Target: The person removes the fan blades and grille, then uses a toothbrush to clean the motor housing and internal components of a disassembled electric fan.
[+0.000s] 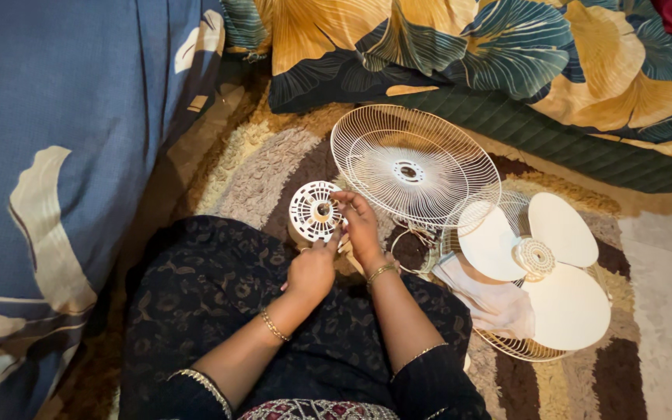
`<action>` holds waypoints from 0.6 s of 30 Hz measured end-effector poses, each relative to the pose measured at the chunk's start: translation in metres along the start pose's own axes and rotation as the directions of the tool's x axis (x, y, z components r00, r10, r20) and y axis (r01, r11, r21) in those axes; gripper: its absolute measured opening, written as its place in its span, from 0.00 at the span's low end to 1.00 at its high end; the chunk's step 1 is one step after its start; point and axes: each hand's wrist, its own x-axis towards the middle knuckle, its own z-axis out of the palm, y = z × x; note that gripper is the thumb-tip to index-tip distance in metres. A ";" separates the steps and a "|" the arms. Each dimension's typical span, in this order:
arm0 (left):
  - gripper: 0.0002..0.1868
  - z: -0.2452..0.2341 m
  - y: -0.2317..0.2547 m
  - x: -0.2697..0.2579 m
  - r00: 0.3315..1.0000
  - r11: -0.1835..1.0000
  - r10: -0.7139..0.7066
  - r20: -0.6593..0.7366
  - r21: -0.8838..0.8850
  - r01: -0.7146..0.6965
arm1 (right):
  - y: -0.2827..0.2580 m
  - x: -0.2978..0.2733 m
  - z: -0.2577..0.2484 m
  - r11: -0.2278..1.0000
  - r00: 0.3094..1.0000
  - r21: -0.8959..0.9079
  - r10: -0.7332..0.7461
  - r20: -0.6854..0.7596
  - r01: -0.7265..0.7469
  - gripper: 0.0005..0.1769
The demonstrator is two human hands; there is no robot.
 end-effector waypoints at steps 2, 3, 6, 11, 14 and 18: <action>0.35 0.002 -0.004 0.002 0.999 0.999 -0.027 -0.026 -0.036 0.026 | 0.003 0.003 -0.003 1.000 0.999 0.004 0.020 -0.043 -0.020 0.15; 0.36 0.000 -0.009 0.000 0.998 0.999 -0.044 -0.041 -0.032 0.042 | 0.007 0.005 -0.005 1.000 0.998 0.005 0.031 -0.063 -0.030 0.16; 0.37 -0.017 -0.034 -0.008 0.995 0.995 -0.095 -0.041 0.014 0.095 | 0.033 0.017 -0.010 0.990 0.981 -0.083 -0.126 -0.148 0.115 0.20; 0.36 -0.040 -0.056 -0.026 0.986 0.987 -0.136 -0.093 0.073 0.143 | 0.056 0.023 -0.018 0.786 0.975 -0.600 -0.217 -0.044 0.148 0.22; 0.35 -0.043 -0.063 -0.022 0.977 0.984 -0.162 -0.138 0.057 0.171 | 0.048 0.014 -0.014 0.774 0.975 -0.612 -0.222 -0.022 0.162 0.21; 0.33 -0.037 -0.059 -0.010 0.977 0.984 -0.171 -0.131 0.025 0.175 | 0.042 0.008 -0.009 0.708 0.956 -0.676 -0.294 -0.021 0.203 0.20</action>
